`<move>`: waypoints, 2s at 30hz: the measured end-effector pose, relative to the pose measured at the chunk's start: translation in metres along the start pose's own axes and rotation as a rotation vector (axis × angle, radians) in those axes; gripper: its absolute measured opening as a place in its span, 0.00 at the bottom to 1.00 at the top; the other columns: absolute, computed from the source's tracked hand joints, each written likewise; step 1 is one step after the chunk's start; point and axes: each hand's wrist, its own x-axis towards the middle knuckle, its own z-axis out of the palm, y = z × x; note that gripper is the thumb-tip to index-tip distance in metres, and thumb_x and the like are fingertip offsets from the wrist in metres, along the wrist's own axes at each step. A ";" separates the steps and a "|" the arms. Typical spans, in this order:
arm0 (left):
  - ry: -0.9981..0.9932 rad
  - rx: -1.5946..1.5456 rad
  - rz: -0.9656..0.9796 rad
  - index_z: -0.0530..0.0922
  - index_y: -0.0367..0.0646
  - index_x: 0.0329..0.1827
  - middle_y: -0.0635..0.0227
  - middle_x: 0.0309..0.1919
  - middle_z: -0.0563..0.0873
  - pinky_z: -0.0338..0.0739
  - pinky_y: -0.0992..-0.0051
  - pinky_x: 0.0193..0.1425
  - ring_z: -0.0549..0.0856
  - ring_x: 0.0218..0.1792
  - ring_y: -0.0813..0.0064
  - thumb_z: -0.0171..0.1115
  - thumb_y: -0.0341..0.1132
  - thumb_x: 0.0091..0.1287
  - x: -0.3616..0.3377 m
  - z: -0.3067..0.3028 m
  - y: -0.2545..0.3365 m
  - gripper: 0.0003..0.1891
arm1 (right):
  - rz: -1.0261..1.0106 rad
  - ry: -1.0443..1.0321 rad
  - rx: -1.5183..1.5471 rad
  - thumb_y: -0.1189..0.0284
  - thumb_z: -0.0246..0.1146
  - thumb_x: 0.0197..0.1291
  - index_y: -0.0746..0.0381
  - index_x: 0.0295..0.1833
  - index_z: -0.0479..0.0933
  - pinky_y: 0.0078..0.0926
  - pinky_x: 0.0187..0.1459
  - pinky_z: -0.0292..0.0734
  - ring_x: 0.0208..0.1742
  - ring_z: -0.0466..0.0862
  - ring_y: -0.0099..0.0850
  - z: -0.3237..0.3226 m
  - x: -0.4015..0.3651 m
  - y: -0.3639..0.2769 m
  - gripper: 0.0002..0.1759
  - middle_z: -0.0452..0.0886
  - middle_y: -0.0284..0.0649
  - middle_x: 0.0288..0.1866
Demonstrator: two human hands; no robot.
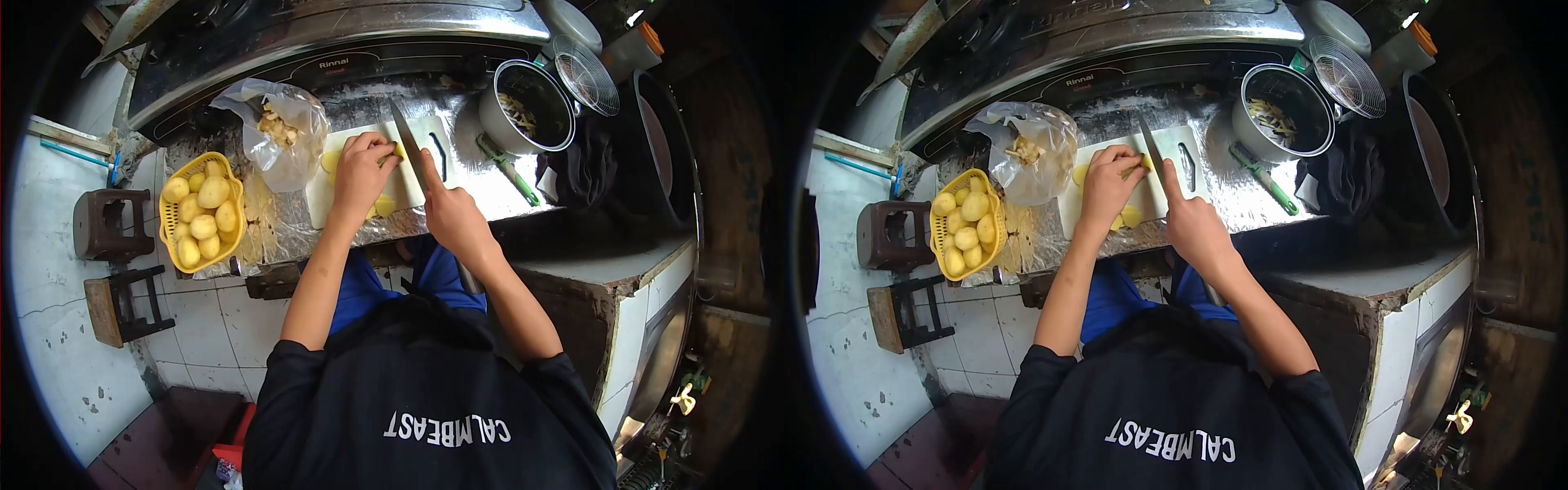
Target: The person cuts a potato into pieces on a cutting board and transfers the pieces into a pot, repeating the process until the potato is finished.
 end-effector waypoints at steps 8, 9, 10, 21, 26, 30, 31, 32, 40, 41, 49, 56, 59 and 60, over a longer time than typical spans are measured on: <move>0.011 -0.013 0.000 0.90 0.38 0.44 0.65 0.43 0.87 0.79 0.65 0.54 0.83 0.48 0.62 0.76 0.32 0.57 -0.001 0.001 -0.001 0.12 | -0.027 -0.046 -0.058 0.81 0.57 0.57 0.65 0.83 0.49 0.60 0.34 0.80 0.26 0.84 0.63 0.006 0.003 -0.004 0.47 0.81 0.63 0.23; 0.008 -0.014 -0.001 0.90 0.38 0.44 0.65 0.43 0.87 0.79 0.65 0.54 0.83 0.48 0.62 0.76 0.32 0.57 -0.002 0.001 -0.001 0.12 | -0.024 -0.047 -0.057 0.81 0.57 0.57 0.65 0.83 0.49 0.60 0.34 0.80 0.26 0.84 0.63 0.007 0.002 -0.004 0.47 0.81 0.63 0.23; 0.017 -0.018 0.014 0.90 0.37 0.43 0.65 0.43 0.87 0.79 0.64 0.54 0.83 0.47 0.61 0.76 0.31 0.57 -0.002 0.001 -0.001 0.12 | -0.020 -0.045 -0.082 0.81 0.57 0.57 0.65 0.84 0.48 0.60 0.34 0.80 0.27 0.84 0.63 0.009 0.002 -0.004 0.47 0.81 0.62 0.23; 0.019 -0.003 0.018 0.90 0.38 0.41 0.65 0.43 0.88 0.79 0.64 0.54 0.83 0.47 0.60 0.76 0.31 0.57 -0.002 0.002 -0.002 0.10 | 0.002 -0.055 -0.067 0.80 0.58 0.58 0.65 0.84 0.44 0.58 0.33 0.80 0.26 0.84 0.61 0.007 0.007 -0.009 0.49 0.81 0.61 0.23; 0.033 -0.014 0.026 0.90 0.37 0.41 0.65 0.42 0.88 0.79 0.65 0.54 0.83 0.47 0.60 0.75 0.30 0.57 -0.003 0.002 -0.001 0.10 | -0.018 -0.055 -0.125 0.80 0.59 0.56 0.65 0.84 0.44 0.58 0.33 0.80 0.27 0.84 0.61 0.009 0.007 -0.010 0.51 0.82 0.62 0.24; 0.039 0.011 0.019 0.90 0.37 0.41 0.65 0.42 0.88 0.79 0.65 0.54 0.84 0.47 0.60 0.74 0.29 0.58 -0.004 0.003 -0.001 0.09 | -0.054 -0.009 -0.125 0.80 0.60 0.55 0.66 0.84 0.44 0.58 0.33 0.80 0.28 0.85 0.61 0.016 0.013 -0.007 0.52 0.82 0.62 0.25; 0.041 0.000 0.027 0.90 0.37 0.41 0.64 0.42 0.88 0.79 0.65 0.54 0.84 0.47 0.60 0.74 0.29 0.58 -0.003 0.002 -0.001 0.09 | -0.039 -0.035 -0.131 0.80 0.60 0.55 0.66 0.84 0.45 0.58 0.33 0.80 0.28 0.85 0.61 0.011 0.015 -0.009 0.52 0.82 0.62 0.25; 0.039 -0.014 0.037 0.90 0.37 0.41 0.64 0.42 0.88 0.79 0.65 0.54 0.84 0.47 0.60 0.73 0.28 0.58 -0.002 0.001 -0.001 0.09 | -0.018 -0.061 -0.136 0.80 0.60 0.55 0.66 0.84 0.45 0.58 0.33 0.80 0.28 0.85 0.62 0.008 0.015 -0.010 0.52 0.82 0.62 0.24; 0.042 -0.025 0.031 0.89 0.36 0.39 0.64 0.42 0.87 0.79 0.64 0.53 0.84 0.46 0.60 0.73 0.28 0.59 -0.003 0.002 -0.003 0.07 | 0.018 -0.060 -0.068 0.81 0.58 0.56 0.65 0.84 0.46 0.59 0.34 0.80 0.28 0.85 0.63 0.005 0.015 -0.015 0.50 0.82 0.63 0.24; 0.051 -0.022 0.037 0.89 0.36 0.39 0.64 0.42 0.87 0.79 0.64 0.52 0.84 0.46 0.60 0.73 0.28 0.59 -0.003 0.003 -0.003 0.07 | 0.011 -0.056 -0.069 0.80 0.58 0.57 0.66 0.84 0.46 0.59 0.35 0.80 0.28 0.85 0.63 0.005 0.015 -0.015 0.49 0.82 0.64 0.24; 0.061 -0.014 0.051 0.90 0.37 0.38 0.64 0.41 0.87 0.79 0.64 0.53 0.84 0.46 0.60 0.72 0.28 0.59 -0.001 0.002 -0.002 0.06 | -0.022 -0.025 -0.057 0.80 0.56 0.58 0.65 0.84 0.48 0.59 0.35 0.80 0.29 0.85 0.64 0.010 0.023 -0.009 0.47 0.81 0.64 0.24; 0.050 -0.018 0.045 0.90 0.38 0.39 0.64 0.41 0.88 0.79 0.64 0.53 0.84 0.46 0.60 0.73 0.29 0.59 -0.002 0.001 -0.002 0.07 | 0.015 0.030 0.013 0.75 0.58 0.68 0.57 0.84 0.50 0.60 0.34 0.76 0.26 0.82 0.64 0.005 0.022 -0.004 0.42 0.80 0.62 0.22; 0.050 -0.020 0.031 0.90 0.38 0.39 0.64 0.41 0.88 0.79 0.64 0.53 0.84 0.46 0.60 0.73 0.29 0.59 -0.003 0.002 -0.001 0.07 | 0.019 0.027 0.007 0.75 0.58 0.68 0.57 0.84 0.50 0.60 0.34 0.76 0.26 0.82 0.63 0.005 0.021 -0.005 0.42 0.79 0.62 0.21; 0.049 -0.019 0.029 0.90 0.38 0.39 0.64 0.41 0.88 0.79 0.64 0.53 0.84 0.46 0.60 0.73 0.29 0.59 -0.003 0.002 -0.001 0.07 | 0.020 0.025 0.008 0.75 0.58 0.68 0.57 0.84 0.50 0.60 0.34 0.76 0.26 0.82 0.63 0.007 0.020 -0.004 0.42 0.79 0.62 0.21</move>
